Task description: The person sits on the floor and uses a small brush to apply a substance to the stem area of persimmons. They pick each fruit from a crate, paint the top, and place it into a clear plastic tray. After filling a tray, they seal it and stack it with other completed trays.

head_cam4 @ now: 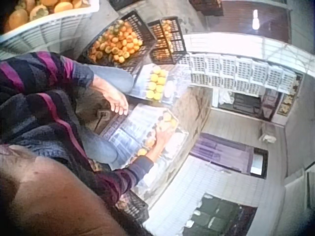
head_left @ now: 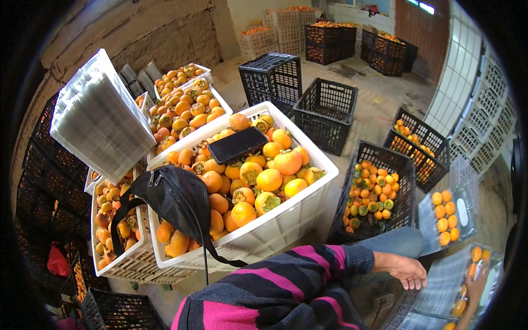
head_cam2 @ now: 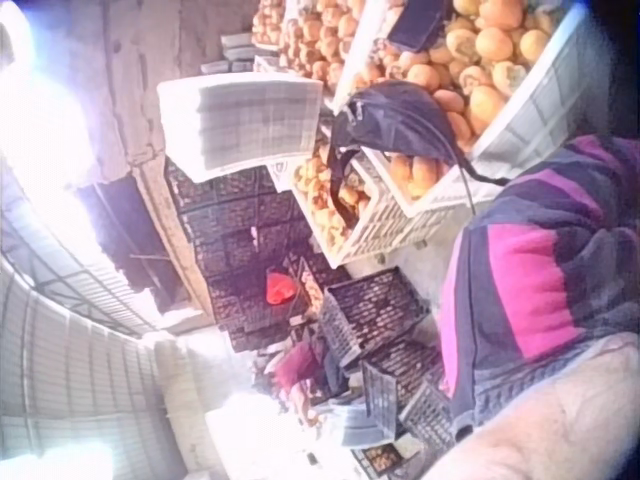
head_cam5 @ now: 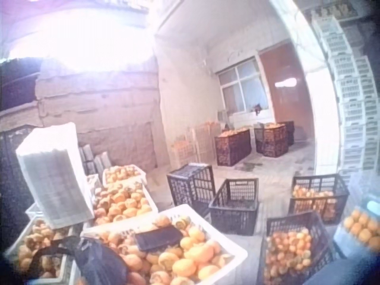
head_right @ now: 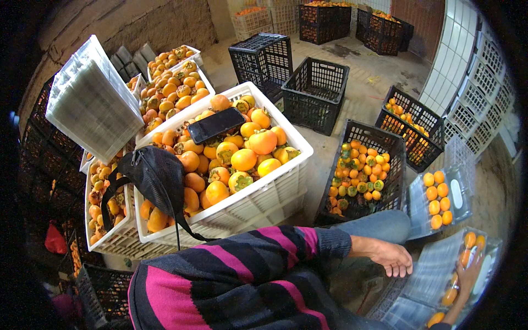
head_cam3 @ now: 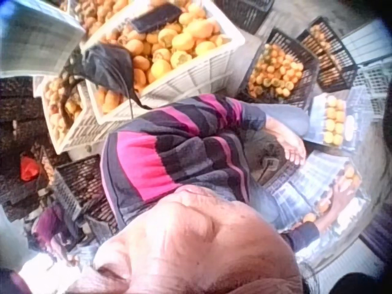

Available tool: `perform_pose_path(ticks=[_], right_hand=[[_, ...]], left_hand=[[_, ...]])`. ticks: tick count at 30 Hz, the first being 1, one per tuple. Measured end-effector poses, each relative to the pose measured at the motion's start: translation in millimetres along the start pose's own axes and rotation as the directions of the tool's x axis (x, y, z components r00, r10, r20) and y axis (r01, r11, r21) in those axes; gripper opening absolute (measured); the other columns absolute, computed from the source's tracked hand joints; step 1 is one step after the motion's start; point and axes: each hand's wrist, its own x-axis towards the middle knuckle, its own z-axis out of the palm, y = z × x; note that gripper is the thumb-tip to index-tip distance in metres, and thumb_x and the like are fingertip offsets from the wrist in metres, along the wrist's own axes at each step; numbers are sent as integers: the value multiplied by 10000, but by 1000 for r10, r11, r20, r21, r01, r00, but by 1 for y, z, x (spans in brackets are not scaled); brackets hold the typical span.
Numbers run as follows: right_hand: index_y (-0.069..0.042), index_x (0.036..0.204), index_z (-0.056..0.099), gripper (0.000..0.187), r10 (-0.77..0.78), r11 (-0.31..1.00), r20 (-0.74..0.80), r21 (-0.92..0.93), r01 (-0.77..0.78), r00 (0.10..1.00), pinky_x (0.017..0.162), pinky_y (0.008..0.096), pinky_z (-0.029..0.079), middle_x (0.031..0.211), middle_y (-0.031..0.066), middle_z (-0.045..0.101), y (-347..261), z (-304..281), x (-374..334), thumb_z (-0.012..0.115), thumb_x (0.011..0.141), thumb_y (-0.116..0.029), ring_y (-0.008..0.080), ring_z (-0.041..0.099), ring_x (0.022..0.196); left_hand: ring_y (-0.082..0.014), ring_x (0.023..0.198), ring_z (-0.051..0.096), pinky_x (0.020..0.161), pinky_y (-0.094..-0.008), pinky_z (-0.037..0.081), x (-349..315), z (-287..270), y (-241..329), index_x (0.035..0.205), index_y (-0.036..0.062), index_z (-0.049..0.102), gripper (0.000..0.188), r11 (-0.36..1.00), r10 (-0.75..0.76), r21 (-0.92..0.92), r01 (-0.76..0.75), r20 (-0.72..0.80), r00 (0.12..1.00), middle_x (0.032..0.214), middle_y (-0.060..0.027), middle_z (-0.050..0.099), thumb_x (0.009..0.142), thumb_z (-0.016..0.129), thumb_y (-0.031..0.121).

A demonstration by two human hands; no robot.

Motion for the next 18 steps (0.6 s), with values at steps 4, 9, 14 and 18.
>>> perform_pose_path(ticks=[4, 9, 14, 18], right_hand=[[-205, 1438, 146, 951, 37, 998, -6, -42, -38, 999, 1057, 455, 256, 1382, 300, 260, -2, -1, -1, 708, 671, -185, 452, 248, 1280], [-210, 1439, 143, 980, 39, 999, -16, -36, -40, 999, 1044, 450, 282, 1376, 304, 268, 6, 3, -2, 718, 646, -175, 452, 264, 1272], [-192, 1437, 157, 975, -7, 1000, -67, -13, 6, 998, 1041, 442, 289, 1378, 289, 278, 1, 3, 1, 716, 639, -174, 440, 271, 1273], [-184, 1436, 164, 968, 24, 1000, -54, -13, -25, 998, 1042, 444, 287, 1384, 274, 282, -1, 2, -1, 713, 638, -169, 435, 272, 1274]], left_hand=[[-148, 634, 574, 558, -297, 496, 1, 2, 0, 978, 33, 540, 239, 1000, -2, -11, 2, -9, 1000, 771, -48, 591, 887, 446, 233], [-142, 666, 566, 590, -298, 490, 1, 5, -1, 967, 52, 555, 247, 1000, -5, -1, 5, 20, 1000, 794, -33, 580, 885, 463, 266], [-140, 672, 567, 592, -297, 490, 0, 7, -3, 969, 54, 556, 244, 1000, -5, 9, 5, 14, 1000, 799, -33, 581, 884, 460, 262], [-141, 671, 567, 596, -295, 492, 1, 6, -4, 973, 54, 557, 244, 1000, -3, 19, 3, 26, 1000, 798, -32, 581, 884, 460, 260]])
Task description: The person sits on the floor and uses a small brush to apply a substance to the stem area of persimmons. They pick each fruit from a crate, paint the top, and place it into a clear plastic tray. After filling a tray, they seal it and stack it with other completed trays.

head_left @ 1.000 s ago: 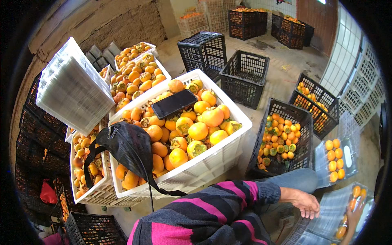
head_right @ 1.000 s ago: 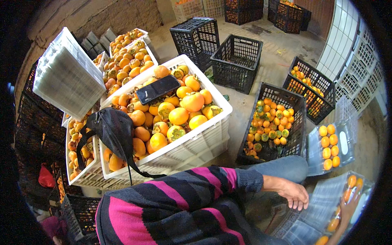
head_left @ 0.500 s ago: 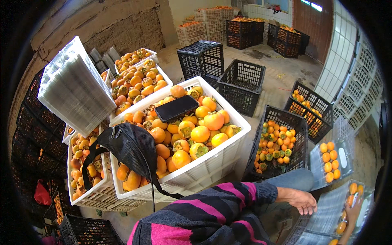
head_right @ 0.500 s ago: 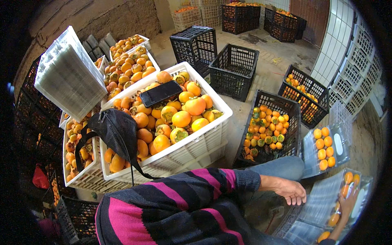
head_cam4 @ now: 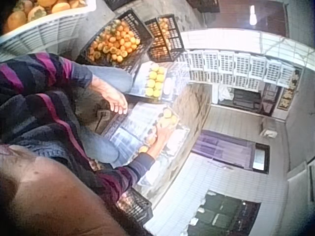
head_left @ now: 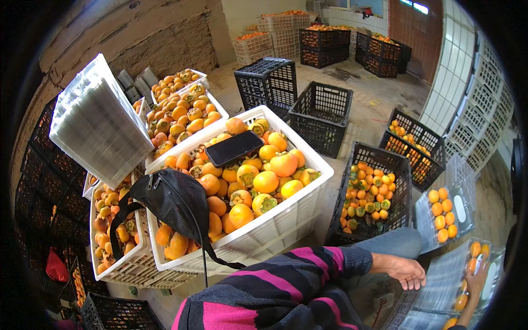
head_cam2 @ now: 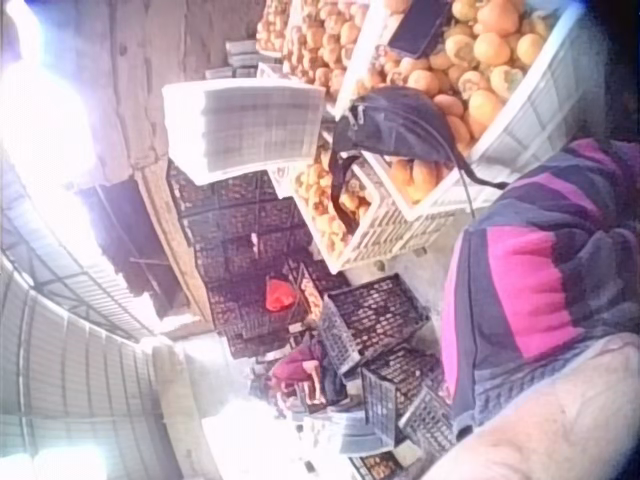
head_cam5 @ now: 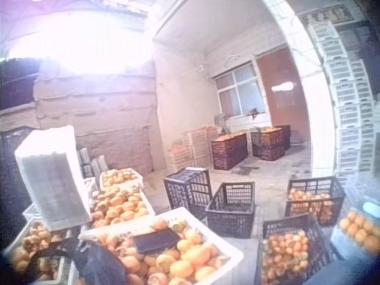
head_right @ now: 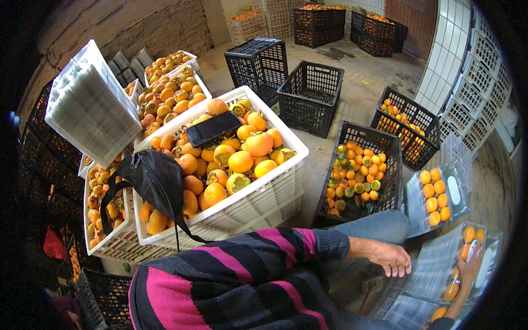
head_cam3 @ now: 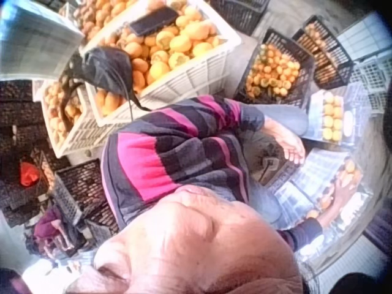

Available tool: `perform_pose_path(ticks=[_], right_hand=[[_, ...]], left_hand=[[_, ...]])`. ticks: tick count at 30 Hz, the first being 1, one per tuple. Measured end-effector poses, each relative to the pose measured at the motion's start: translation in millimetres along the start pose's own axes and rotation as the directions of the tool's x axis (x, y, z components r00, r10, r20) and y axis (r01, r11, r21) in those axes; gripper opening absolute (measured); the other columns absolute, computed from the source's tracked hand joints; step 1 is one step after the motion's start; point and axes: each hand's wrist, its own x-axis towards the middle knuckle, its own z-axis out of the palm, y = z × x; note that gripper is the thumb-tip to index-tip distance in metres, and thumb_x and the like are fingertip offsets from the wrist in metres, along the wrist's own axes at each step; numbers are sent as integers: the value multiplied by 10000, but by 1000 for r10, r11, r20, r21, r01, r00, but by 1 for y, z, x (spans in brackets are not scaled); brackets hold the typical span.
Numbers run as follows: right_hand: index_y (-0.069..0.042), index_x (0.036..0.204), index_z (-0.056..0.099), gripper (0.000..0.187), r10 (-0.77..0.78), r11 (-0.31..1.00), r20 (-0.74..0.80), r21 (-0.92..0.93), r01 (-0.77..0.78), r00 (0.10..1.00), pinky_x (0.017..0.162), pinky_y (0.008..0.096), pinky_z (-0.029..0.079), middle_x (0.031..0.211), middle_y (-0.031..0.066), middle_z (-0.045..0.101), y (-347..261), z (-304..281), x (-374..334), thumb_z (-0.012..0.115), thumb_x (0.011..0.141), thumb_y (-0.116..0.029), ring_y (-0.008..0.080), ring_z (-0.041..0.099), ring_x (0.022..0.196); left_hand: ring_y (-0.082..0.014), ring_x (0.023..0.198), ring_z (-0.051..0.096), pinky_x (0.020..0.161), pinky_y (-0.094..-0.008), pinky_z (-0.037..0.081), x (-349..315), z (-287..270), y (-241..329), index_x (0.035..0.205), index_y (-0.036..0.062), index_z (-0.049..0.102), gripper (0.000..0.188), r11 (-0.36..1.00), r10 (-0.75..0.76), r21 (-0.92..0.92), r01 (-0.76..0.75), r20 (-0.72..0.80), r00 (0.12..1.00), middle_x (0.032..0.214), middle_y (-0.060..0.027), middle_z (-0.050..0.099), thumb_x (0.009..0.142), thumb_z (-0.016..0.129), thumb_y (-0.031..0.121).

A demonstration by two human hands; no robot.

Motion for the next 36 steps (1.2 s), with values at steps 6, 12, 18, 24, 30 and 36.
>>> perform_pose_path(ticks=[6, 12, 18, 24, 30, 36], right_hand=[[-198, 1437, 155, 970, 14, 1000, 9, -24, -14, 1000, 1046, 440, 284, 1391, 271, 268, 7, 4, 0, 709, 642, -176, 428, 261, 1283], [-210, 1438, 149, 974, 37, 998, 10, -48, -37, 999, 1049, 436, 282, 1403, 271, 240, 6, 2, -1, 710, 642, -184, 420, 263, 1287], [-213, 1437, 154, 969, 10, 999, -10, -44, -11, 1000, 1051, 430, 279, 1404, 273, 240, -9, -5, -8, 713, 647, -167, 420, 266, 1286], [-155, 1433, 173, 919, 54, 996, 50, -79, -50, 997, 1063, 432, 252, 1401, 244, 275, -31, -28, -16, 689, 675, -205, 401, 263, 1296], [-27, 1274, 445, 780, 14, 988, -74, 155, -2, 997, 1035, 436, 284, 1317, 198, 402, -65, -43, -23, 713, 658, -424, 355, 373, 1221], [-302, 1379, 316, 918, 248, 965, 134, -123, -232, 960, 991, 482, 296, 1417, 191, 275, -69, -58, -6, 688, 580, -557, 370, 326, 1261]], left_hand=[[-141, 669, 566, 589, -289, 493, 3, 0, -3, 962, 53, 566, 244, 1000, 10, 20, -10, -12, 1000, 799, -35, 584, 875, 463, 256], [-136, 654, 565, 576, -277, 496, 5, 3, -3, 952, 50, 576, 243, 1000, 1, 32, 0, -23, 1000, 786, -34, 585, 864, 477, 253], [-133, 634, 561, 564, -286, 497, 2, 2, -8, 935, 35, 569, 234, 999, 16, 44, -15, -22, 1000, 776, -37, 580, 876, 464, 235], [-121, 657, 565, 582, -260, 498, 6, 2, -8, 956, 45, 577, 255, 998, -16, 53, 16, -1, 1000, 802, -35, 583, 873, 484, 267], [-106, 825, 570, 734, -259, 498, 21, -15, -18, 1140, 88, 556, 337, 988, -109, 117, 101, 64, 992, 977, -44, 617, 875, 484, 285], [-104, 712, 547, 647, -248, 480, 109, -5, -11, 1039, 33, 575, 387, 996, -74, 39, 83, -181, 981, 848, -26, 603, 938, 423, 374]])
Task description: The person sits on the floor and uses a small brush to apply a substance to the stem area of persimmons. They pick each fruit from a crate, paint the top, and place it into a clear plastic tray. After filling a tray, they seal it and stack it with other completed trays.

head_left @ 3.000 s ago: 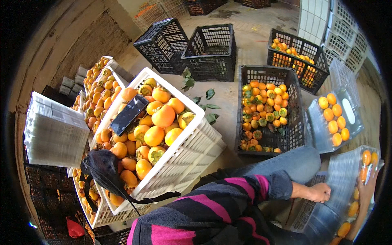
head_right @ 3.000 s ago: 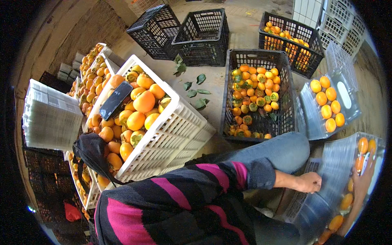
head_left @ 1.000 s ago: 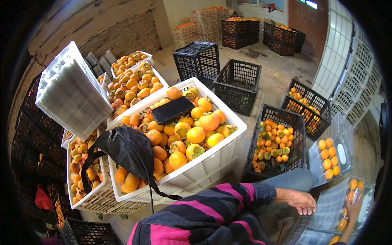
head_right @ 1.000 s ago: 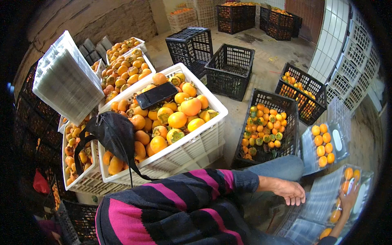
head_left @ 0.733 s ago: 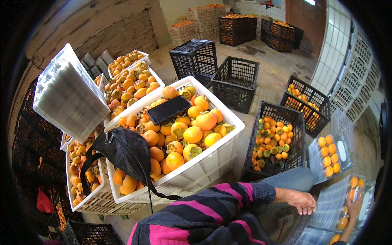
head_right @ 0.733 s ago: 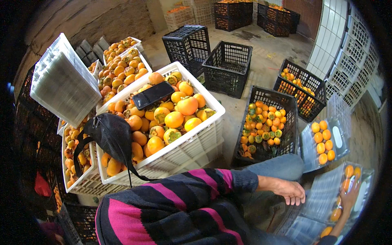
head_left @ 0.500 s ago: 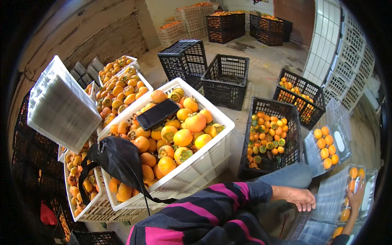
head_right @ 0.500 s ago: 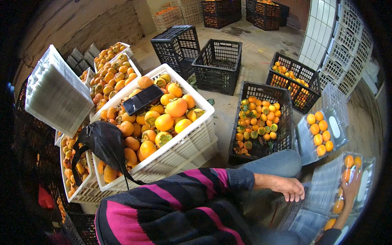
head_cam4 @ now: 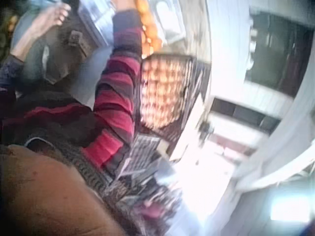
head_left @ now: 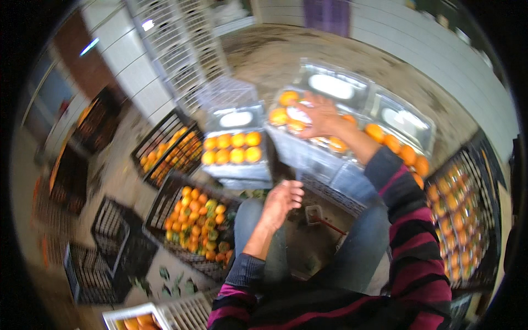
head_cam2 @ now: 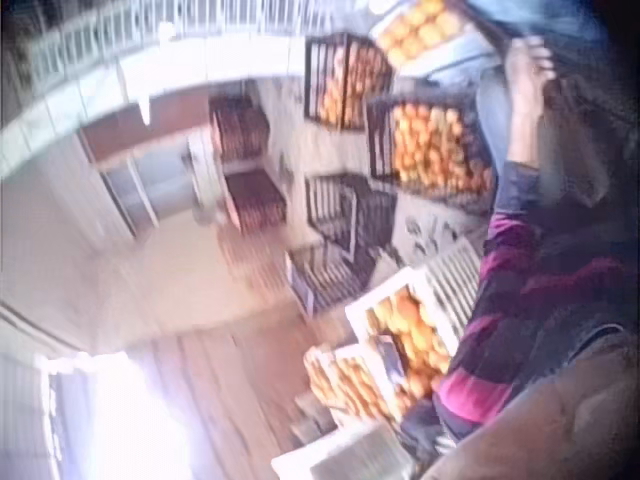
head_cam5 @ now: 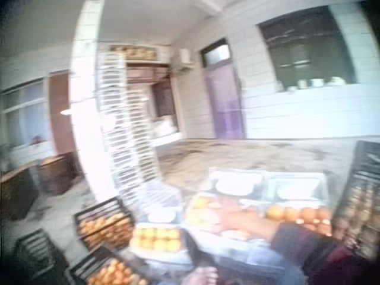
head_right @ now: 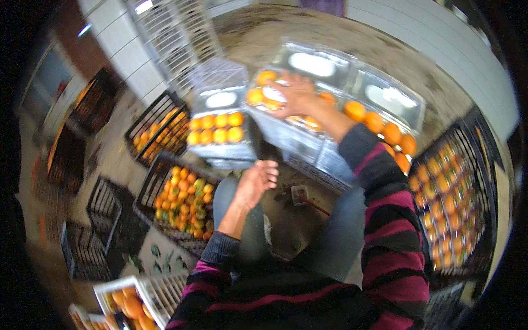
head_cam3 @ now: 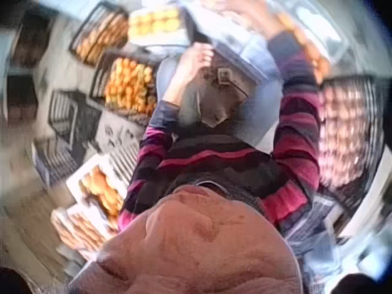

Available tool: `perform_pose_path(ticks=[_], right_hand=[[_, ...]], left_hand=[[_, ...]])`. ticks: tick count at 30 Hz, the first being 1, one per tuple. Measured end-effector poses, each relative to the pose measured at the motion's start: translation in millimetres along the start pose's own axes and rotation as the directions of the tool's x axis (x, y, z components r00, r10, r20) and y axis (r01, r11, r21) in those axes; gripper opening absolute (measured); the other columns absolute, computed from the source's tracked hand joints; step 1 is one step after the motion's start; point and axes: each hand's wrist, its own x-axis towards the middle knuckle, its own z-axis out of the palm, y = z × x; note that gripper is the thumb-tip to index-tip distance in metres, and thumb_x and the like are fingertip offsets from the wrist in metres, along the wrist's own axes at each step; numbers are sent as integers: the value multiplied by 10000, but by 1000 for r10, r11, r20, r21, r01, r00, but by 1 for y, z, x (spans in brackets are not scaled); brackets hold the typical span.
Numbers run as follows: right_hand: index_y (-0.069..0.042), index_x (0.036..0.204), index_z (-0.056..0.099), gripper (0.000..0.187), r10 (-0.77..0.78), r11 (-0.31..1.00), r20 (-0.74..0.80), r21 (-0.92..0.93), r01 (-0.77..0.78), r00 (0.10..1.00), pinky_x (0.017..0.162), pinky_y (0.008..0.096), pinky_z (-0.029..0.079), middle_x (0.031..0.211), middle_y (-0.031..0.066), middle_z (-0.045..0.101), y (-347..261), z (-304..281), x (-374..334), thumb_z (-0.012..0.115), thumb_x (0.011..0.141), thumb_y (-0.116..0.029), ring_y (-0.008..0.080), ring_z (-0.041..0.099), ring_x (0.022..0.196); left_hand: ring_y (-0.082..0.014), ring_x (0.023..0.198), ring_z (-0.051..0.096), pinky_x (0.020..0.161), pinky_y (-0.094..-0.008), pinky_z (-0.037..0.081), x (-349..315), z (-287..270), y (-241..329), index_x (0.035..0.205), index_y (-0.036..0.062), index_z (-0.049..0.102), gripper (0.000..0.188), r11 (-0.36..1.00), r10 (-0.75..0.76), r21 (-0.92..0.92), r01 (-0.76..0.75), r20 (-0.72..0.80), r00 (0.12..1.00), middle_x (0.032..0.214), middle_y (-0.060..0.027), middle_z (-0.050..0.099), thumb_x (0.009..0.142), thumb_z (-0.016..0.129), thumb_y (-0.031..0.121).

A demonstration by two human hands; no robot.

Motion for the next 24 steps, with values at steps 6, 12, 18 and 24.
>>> perform_pose_path(ticks=[6, 12, 18, 24], right_hand=[[-302, 1383, 311, 936, 43, 990, -16, 133, -40, 999, 977, 485, 272, 1435, 192, 231, -7, -16, -11, 703, 559, -513, 388, 311, 1254], [-278, 1334, 412, 852, 27, 981, -245, 192, 22, 969, 1019, 479, 230, 1410, 142, 312, -4, 27, -5, 629, 600, -649, 352, 314, 1274], [-203, 1263, 470, 729, -8, 953, -422, 272, 135, 906, 947, 560, 237, 1354, 274, 313, -7, 43, -10, 625, 646, -557, 468, 329, 1199], [-28, 938, 614, 416, 326, 863, -400, 497, -96, 857, 823, 462, 376, 947, 215, 566, 0, 35, 14, 591, 697, -367, 366, 509, 957]], left_hand=[[-125, 709, 542, 610, -262, 441, 69, 16, 28, 970, 47, 582, 555, 994, 59, 96, -56, -23, 998, 798, -20, 590, 886, 406, 567], [-98, 584, 471, 519, -240, 400, 116, 34, 15, 914, 143, 544, 336, 973, 45, 230, 29, -312, 949, 681, 28, 501, 898, 462, 468], [-86, 504, 397, 488, -221, 308, 128, 14, 7, 738, 91, 524, 392, 982, 120, 165, -89, -185, 975, 581, 20, 463, 884, 505, 455], [-63, 493, 360, 462, -191, 267, 154, -1, 8, 722, 85, 563, 466, 972, 145, 211, -104, -192, 971, 569, 37, 442, 839, 514, 533]])
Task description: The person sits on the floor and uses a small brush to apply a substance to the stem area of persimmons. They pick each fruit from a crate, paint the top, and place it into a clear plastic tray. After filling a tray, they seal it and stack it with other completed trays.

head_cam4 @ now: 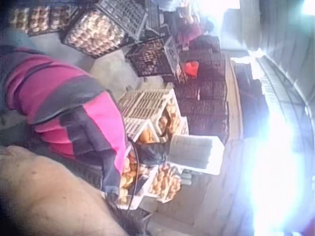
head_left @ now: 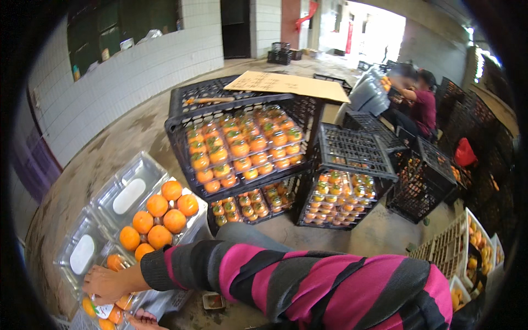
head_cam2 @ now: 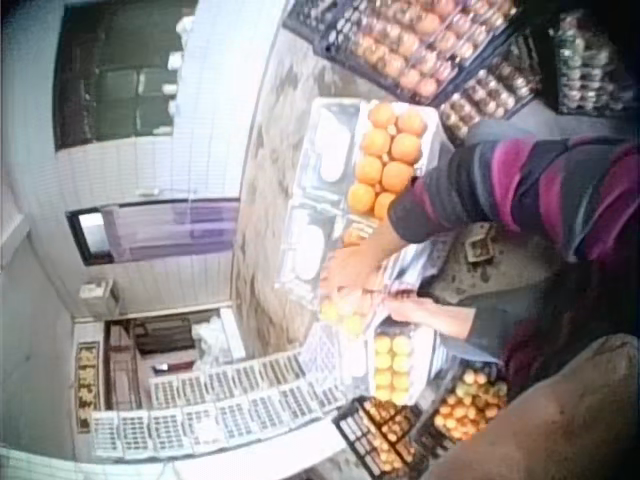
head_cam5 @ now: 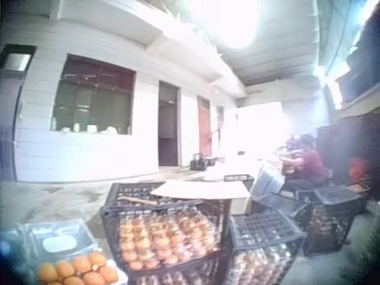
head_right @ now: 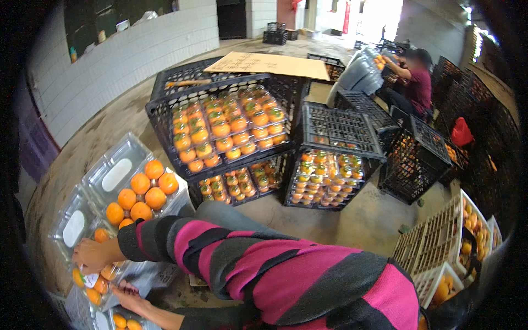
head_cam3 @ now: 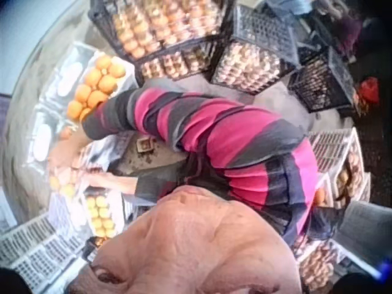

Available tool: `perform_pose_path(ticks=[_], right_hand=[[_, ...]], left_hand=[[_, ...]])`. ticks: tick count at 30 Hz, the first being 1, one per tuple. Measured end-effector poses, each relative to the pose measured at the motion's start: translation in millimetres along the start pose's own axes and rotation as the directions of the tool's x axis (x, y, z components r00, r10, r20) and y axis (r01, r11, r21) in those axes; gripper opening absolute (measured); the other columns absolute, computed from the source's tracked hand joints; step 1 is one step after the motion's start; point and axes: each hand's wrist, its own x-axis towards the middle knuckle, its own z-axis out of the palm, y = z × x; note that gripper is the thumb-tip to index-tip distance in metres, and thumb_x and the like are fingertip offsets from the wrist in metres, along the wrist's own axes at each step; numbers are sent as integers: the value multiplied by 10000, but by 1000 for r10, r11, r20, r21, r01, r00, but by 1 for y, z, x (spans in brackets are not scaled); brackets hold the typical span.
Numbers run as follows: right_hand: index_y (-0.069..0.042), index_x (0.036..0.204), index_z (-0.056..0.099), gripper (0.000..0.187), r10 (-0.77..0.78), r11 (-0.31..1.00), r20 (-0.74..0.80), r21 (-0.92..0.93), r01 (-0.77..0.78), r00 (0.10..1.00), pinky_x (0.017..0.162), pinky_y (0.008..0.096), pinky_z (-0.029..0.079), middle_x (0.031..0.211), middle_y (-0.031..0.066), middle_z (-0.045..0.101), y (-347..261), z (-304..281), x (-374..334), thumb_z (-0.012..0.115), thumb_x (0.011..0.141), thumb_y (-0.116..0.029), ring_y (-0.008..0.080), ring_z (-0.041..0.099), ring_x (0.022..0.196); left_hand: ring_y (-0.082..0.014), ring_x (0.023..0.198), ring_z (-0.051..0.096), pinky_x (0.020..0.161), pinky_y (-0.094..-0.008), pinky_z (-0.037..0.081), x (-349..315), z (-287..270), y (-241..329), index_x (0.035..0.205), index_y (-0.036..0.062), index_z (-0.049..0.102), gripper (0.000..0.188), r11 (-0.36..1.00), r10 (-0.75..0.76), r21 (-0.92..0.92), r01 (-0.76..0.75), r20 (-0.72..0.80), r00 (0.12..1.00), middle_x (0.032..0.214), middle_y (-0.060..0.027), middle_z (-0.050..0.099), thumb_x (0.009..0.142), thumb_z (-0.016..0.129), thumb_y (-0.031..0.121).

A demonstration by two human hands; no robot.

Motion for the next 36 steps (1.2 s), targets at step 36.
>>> perform_pose_path(ticks=[36], right_hand=[[19, 683, 669, 761, 262, 950, 187, -224, -219, 947, 601, 316, 466, 688, 173, 644, 22, -55, 15, 642, 542, -729, 259, 628, 658]], left_hand=[[-173, 816, 468, 705, -296, 392, 28, 22, -30, 1053, -13, 529, 498, 994, -17, 113, 0, 149, 989, 940, -81, 494, 852, 478, 440]])
